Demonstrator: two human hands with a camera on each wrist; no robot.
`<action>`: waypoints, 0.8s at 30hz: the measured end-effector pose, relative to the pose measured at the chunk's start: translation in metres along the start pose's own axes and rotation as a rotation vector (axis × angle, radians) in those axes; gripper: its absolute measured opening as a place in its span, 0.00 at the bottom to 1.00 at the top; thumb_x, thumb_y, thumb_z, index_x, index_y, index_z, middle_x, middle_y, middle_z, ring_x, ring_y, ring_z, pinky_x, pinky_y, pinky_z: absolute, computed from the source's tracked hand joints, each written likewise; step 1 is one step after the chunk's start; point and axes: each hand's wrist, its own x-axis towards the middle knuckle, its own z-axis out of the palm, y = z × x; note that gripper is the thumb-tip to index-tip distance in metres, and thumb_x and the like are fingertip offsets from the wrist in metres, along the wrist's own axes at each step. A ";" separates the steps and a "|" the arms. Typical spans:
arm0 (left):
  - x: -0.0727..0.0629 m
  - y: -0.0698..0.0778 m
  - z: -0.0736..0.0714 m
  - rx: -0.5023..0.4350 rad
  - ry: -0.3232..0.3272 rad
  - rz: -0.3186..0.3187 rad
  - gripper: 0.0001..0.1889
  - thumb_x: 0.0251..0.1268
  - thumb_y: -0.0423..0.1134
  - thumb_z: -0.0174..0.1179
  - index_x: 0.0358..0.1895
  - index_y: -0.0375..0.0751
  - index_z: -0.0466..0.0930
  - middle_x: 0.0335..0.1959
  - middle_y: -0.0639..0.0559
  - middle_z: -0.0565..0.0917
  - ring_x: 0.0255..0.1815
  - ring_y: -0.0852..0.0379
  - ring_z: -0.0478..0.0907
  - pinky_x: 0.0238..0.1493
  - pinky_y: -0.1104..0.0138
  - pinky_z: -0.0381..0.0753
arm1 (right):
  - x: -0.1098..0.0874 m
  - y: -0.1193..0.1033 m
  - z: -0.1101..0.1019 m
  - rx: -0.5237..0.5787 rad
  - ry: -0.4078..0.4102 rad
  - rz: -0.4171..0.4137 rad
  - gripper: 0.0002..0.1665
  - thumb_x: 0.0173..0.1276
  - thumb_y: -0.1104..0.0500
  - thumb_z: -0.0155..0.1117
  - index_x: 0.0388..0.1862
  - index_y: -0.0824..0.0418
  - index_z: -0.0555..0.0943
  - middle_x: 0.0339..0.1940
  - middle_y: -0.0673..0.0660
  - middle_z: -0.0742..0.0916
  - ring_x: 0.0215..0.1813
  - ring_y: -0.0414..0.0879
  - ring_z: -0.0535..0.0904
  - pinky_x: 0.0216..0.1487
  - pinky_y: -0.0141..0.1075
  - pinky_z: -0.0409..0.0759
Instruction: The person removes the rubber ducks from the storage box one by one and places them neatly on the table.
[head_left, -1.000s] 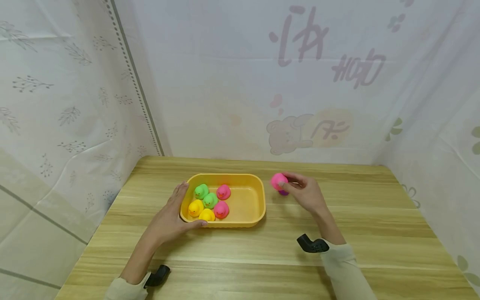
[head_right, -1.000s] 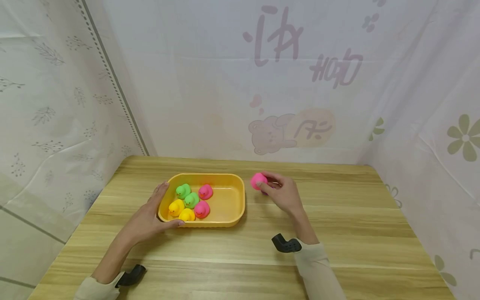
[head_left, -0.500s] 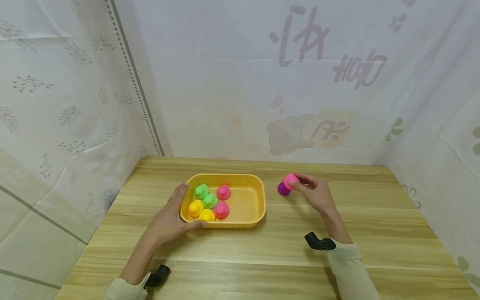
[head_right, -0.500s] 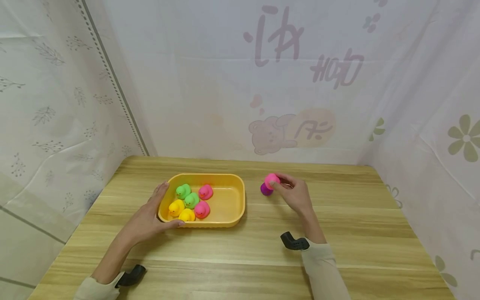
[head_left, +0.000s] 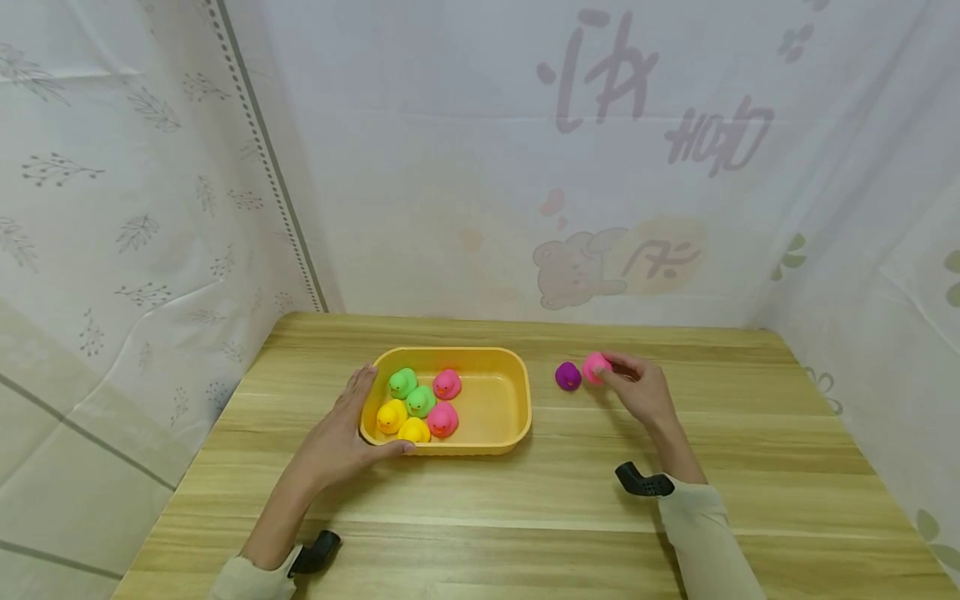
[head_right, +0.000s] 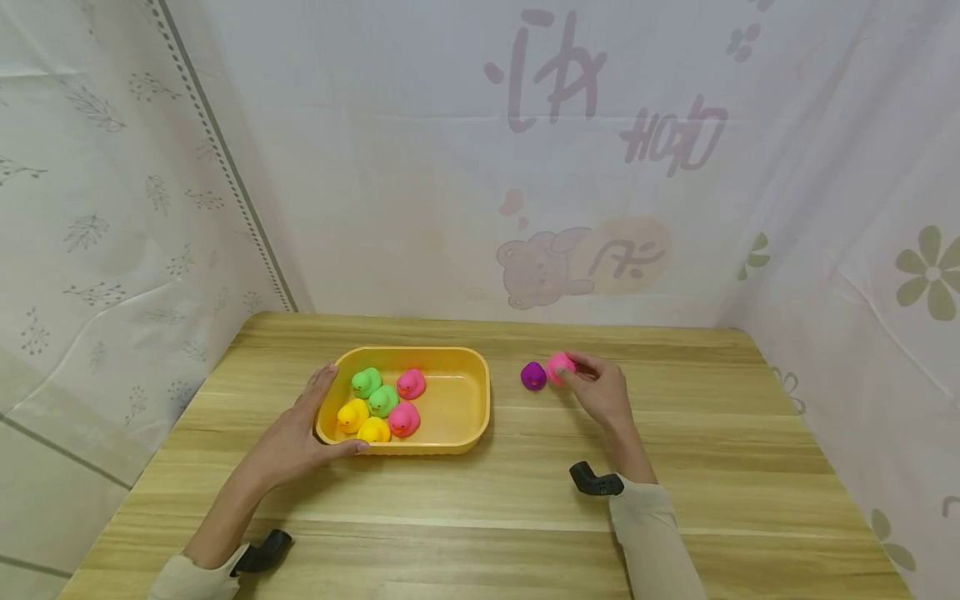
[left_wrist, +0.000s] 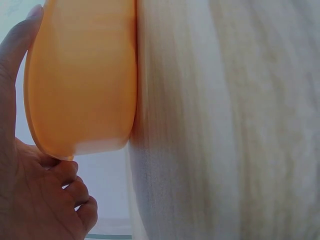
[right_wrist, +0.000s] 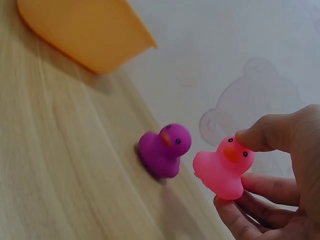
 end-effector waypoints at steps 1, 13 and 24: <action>0.000 0.000 0.000 0.000 -0.001 -0.001 0.71 0.46 0.78 0.68 0.85 0.46 0.37 0.87 0.48 0.43 0.87 0.42 0.42 0.80 0.36 0.54 | 0.001 0.002 0.000 -0.003 -0.002 0.003 0.34 0.72 0.43 0.68 0.69 0.61 0.78 0.65 0.64 0.83 0.65 0.56 0.78 0.51 0.22 0.76; 0.000 0.000 0.000 -0.004 0.005 0.003 0.71 0.46 0.78 0.68 0.85 0.46 0.37 0.87 0.47 0.43 0.87 0.42 0.42 0.79 0.36 0.54 | 0.007 0.021 0.004 -0.057 -0.004 0.011 0.30 0.74 0.47 0.67 0.67 0.62 0.80 0.64 0.64 0.85 0.65 0.57 0.81 0.59 0.29 0.80; 0.000 -0.001 0.001 -0.003 0.002 0.001 0.71 0.46 0.78 0.68 0.85 0.47 0.36 0.87 0.47 0.43 0.87 0.42 0.42 0.79 0.36 0.53 | 0.011 0.027 0.009 -0.123 0.006 -0.005 0.28 0.76 0.48 0.63 0.67 0.62 0.80 0.63 0.65 0.85 0.65 0.59 0.81 0.67 0.50 0.80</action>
